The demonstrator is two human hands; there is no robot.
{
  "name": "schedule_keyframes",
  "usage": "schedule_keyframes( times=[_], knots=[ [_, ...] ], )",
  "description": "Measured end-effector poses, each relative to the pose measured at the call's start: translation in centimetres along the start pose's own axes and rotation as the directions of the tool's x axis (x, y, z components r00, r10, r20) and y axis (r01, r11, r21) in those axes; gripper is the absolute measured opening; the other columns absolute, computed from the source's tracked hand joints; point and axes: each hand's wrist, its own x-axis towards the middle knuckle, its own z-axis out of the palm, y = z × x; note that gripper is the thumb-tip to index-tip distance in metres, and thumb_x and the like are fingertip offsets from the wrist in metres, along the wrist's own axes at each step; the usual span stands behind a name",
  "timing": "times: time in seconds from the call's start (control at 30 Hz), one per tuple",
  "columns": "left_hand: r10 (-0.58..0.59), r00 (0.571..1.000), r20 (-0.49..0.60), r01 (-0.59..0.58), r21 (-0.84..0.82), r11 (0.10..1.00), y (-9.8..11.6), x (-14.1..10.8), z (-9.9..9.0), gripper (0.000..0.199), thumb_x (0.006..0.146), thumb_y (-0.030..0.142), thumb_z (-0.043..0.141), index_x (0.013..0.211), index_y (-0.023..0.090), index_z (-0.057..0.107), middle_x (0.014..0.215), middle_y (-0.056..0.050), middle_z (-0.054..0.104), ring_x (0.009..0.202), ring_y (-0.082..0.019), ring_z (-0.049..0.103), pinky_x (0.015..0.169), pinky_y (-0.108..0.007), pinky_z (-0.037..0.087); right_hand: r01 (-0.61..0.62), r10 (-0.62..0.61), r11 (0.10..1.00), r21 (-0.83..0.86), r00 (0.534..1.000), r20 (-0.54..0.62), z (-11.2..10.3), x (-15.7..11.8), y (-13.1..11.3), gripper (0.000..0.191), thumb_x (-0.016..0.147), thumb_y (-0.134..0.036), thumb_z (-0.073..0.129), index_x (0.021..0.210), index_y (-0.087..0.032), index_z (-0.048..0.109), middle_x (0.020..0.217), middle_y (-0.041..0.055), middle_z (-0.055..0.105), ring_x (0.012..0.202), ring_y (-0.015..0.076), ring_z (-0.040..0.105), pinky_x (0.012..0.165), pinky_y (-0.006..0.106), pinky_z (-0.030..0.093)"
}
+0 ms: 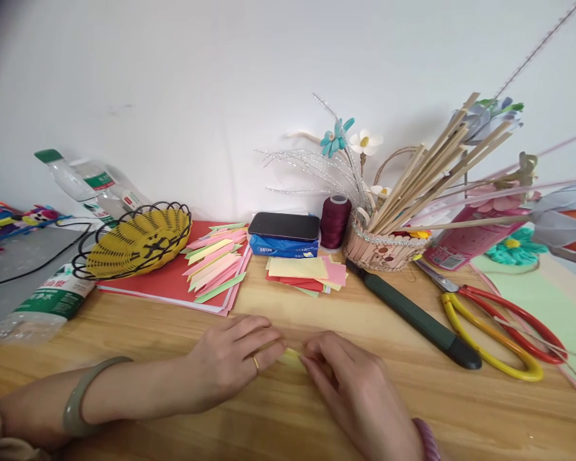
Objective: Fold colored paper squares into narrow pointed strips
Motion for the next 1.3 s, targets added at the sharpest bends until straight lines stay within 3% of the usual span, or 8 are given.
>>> schedule_keyframes(
  times=[0.13,0.3,0.5,0.7,0.8,0.97,1.2,1.3],
  knots=[
    [0.045,0.999,-0.03,-0.045,-0.005,0.999,-0.1,0.0,-0.3,0.016,0.091,0.013,0.044,0.097,0.012,0.059,0.096,-0.005,0.063,0.088,-0.018,0.055,0.076,-0.031,0.047,-0.026,0.022,0.998,0.055,0.998,0.064,0.3,-0.2,-0.1,0.005,0.088,-0.018,0.046,0.086,-0.021,0.05,0.078,0.0002,0.058,0.066,0.0116,0.057,0.059,0.023,0.047],
    [0.091,0.995,0.049,-0.089,-0.044,0.995,0.0,-0.2,0.1,0.012,0.089,0.012,0.047,0.091,0.012,0.058,0.09,-0.003,0.061,0.081,-0.016,0.053,0.075,-0.029,0.047,-0.053,0.037,0.989,0.135,0.992,0.122,0.7,-0.3,0.2,0.028,0.083,-0.009,0.047,0.108,-0.022,0.048,0.09,0.0024,0.056,0.067,0.0109,0.055,0.06,0.023,0.049],
    [-0.02,0.987,0.162,0.035,-0.09,0.995,0.0,-0.2,0.8,0.024,0.092,0.019,0.044,0.113,0.011,0.052,0.103,-0.007,0.058,0.093,-0.018,0.051,0.078,-0.029,0.047,-0.046,0.031,0.972,0.229,0.997,0.071,0.6,0.0,0.1,0.027,0.086,-0.011,0.043,0.109,-0.022,0.049,0.093,0.0037,0.06,0.076,0.0129,0.061,0.067,0.024,0.052],
    [0.034,0.999,0.022,-0.032,-0.072,0.997,-0.2,-0.1,0.2,0.015,0.092,0.015,0.044,0.097,0.014,0.058,0.093,-0.003,0.062,0.081,-0.015,0.053,0.068,-0.027,0.048,-0.016,0.002,0.957,0.289,0.999,0.048,-0.1,0.0,-0.8,0.027,0.086,-0.01,0.039,0.108,-0.023,0.05,0.091,0.0031,0.064,0.074,0.0121,0.064,0.064,0.02,0.054],
    [0.049,0.997,-0.061,-0.056,-0.121,0.991,-0.3,0.0,-0.2,0.019,0.091,0.009,0.042,0.084,0.014,0.058,0.082,-0.001,0.063,0.069,-0.012,0.053,0.062,-0.023,0.046,0.106,-0.121,0.98,0.171,0.99,0.078,-0.9,0.3,-0.9,0.033,0.084,-0.006,0.033,0.105,-0.022,0.053,0.099,0.0062,0.064,0.091,0.0139,0.062,0.074,0.023,0.053],
    [-0.033,0.988,-0.152,0.003,-0.191,0.982,-0.8,0.1,0.3,0.017,0.091,0.012,0.044,0.083,0.014,0.059,0.085,0.0,0.064,0.077,-0.011,0.058,0.071,-0.022,0.049,0.373,-0.357,0.916,-0.144,0.926,0.126,-1.0,0.3,0.1,0.029,0.085,-0.01,0.041,0.103,-0.023,0.06,0.118,0.0092,0.058,0.115,0.0198,0.049,0.089,0.035,0.047],
    [0.005,0.984,-0.18,-0.032,-0.147,0.989,-1.3,0.8,0.4,0.021,0.093,0.016,0.042,0.088,0.012,0.062,0.093,-0.003,0.066,0.094,-0.012,0.059,0.086,-0.023,0.048,0.539,-0.596,0.73,-0.419,0.803,-0.004,0.7,-0.3,0.0,0.039,0.091,-0.009,0.029,0.091,-0.019,0.066,0.093,0.0055,0.07,0.099,0.0163,0.059,0.089,0.033,0.045],
    [0.113,0.975,-0.189,-0.132,-0.088,0.987,-1.2,0.8,0.2,0.02,0.093,0.017,0.043,0.099,0.013,0.062,0.104,-0.002,0.065,0.108,-0.013,0.053,0.102,-0.032,0.039,0.459,-0.541,0.711,-0.532,0.841,0.001,0.3,0.1,-0.4,0.041,0.09,-0.007,0.026,0.087,-0.015,0.066,0.086,0.0085,0.07,0.089,0.019,0.061,0.08,0.035,0.048]
  ],
)
